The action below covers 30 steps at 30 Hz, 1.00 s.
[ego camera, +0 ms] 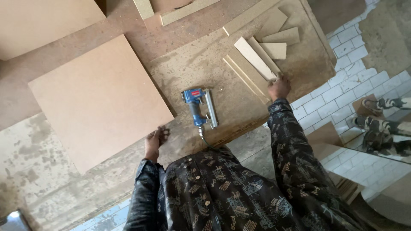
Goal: The person positions a square wood panel on a workbench and uses a pneumatic nail gun to fasten thin wood strips along its edge. They pick up and align strips one at a time, reposition the panel, and run a handheld rotary tool along the panel edge between nailing passes.
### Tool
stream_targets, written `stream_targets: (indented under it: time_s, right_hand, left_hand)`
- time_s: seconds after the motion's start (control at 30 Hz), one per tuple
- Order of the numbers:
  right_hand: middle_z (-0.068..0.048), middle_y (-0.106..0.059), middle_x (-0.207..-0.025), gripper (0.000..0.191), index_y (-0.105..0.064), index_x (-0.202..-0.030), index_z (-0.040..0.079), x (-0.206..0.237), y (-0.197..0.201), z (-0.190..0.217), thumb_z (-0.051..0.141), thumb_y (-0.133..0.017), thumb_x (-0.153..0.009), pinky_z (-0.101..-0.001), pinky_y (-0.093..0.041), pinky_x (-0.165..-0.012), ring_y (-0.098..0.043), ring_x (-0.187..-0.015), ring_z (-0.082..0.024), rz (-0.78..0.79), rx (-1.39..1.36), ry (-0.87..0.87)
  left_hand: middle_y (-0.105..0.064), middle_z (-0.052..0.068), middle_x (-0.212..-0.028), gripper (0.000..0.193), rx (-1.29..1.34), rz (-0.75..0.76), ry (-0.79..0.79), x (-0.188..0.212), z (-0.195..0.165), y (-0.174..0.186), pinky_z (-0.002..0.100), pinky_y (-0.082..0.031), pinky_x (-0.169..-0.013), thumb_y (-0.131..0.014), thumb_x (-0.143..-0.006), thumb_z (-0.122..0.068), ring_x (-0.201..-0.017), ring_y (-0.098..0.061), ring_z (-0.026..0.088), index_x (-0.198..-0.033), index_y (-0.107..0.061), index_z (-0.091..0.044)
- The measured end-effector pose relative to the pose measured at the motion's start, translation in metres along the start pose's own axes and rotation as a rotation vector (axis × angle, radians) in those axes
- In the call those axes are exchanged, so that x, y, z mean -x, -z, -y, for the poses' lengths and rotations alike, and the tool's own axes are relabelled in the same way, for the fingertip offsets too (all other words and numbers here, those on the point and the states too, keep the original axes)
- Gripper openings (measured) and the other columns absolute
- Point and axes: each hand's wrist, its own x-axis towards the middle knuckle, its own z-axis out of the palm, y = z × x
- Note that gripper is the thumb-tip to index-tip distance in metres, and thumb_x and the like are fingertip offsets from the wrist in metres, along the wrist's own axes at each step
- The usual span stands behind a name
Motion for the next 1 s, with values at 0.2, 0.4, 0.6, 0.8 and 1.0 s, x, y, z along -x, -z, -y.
stream_targets:
  time_s: [0.2,0.4,0.6,0.8,1.0]
  right_hand:
    - [-0.016,-0.074,-0.101,0.036,-0.074,-0.111,0.011,-0.003,-0.017,-0.008,0.033,-0.081,-0.084,-0.0481,-0.054,-0.084,-0.070,-0.096,-0.037,0.017,-0.230,-0.051]
    - [-0.011,-0.072,-0.094,0.017,-0.071,-0.108,0.004,0.025,-0.028,0.005,0.017,-0.075,-0.098,-0.0366,-0.053,-0.077,-0.067,-0.086,-0.024,-0.051,-0.703,0.137]
    - [0.003,-0.067,-0.093,0.015,-0.070,-0.109,0.000,0.108,-0.065,0.099,0.012,-0.065,-0.102,-0.0244,-0.048,-0.074,-0.057,-0.083,-0.006,0.541,-1.241,0.300]
    - [0.000,-0.069,-0.093,0.017,-0.071,-0.107,0.000,0.229,-0.092,0.211,0.015,-0.064,-0.103,-0.0245,-0.050,-0.078,-0.059,-0.086,-0.006,1.035,-1.117,0.654]
    - [-0.004,-0.073,-0.093,0.015,-0.073,-0.104,0.007,0.303,-0.075,0.284,0.018,-0.071,-0.095,-0.0332,-0.053,-0.076,-0.069,-0.084,-0.018,0.758,-0.711,1.069]
  left_hand:
    - [-0.075,0.004,-0.093,0.036,-0.011,-0.152,-0.014,0.000,0.009,0.006,0.027,-0.050,-0.063,-0.060,-0.102,-0.039,-0.074,-0.068,0.012,-0.112,-0.069,-0.005]
    - [-0.074,0.003,-0.100,0.034,-0.040,-0.230,-0.065,0.031,0.040,0.036,0.029,-0.049,-0.069,-0.064,-0.101,-0.037,-0.083,-0.066,0.012,-0.117,-0.070,-0.007]
    - [-0.076,0.004,-0.106,0.037,-0.033,-0.232,-0.136,0.044,0.072,0.074,0.030,-0.052,-0.072,-0.062,-0.100,-0.036,-0.089,-0.069,0.013,-0.120,-0.069,-0.007]
    - [-0.075,0.005,-0.115,0.038,0.167,-0.269,-0.213,0.079,0.094,0.133,0.028,-0.052,-0.075,-0.061,-0.101,-0.029,-0.094,-0.069,0.013,-0.132,-0.063,-0.007]
    - [-0.074,0.005,-0.119,0.047,0.357,-0.407,-0.223,0.110,0.092,0.206,0.027,-0.053,-0.076,-0.062,-0.100,-0.024,-0.095,-0.069,0.013,-0.143,-0.054,-0.007]
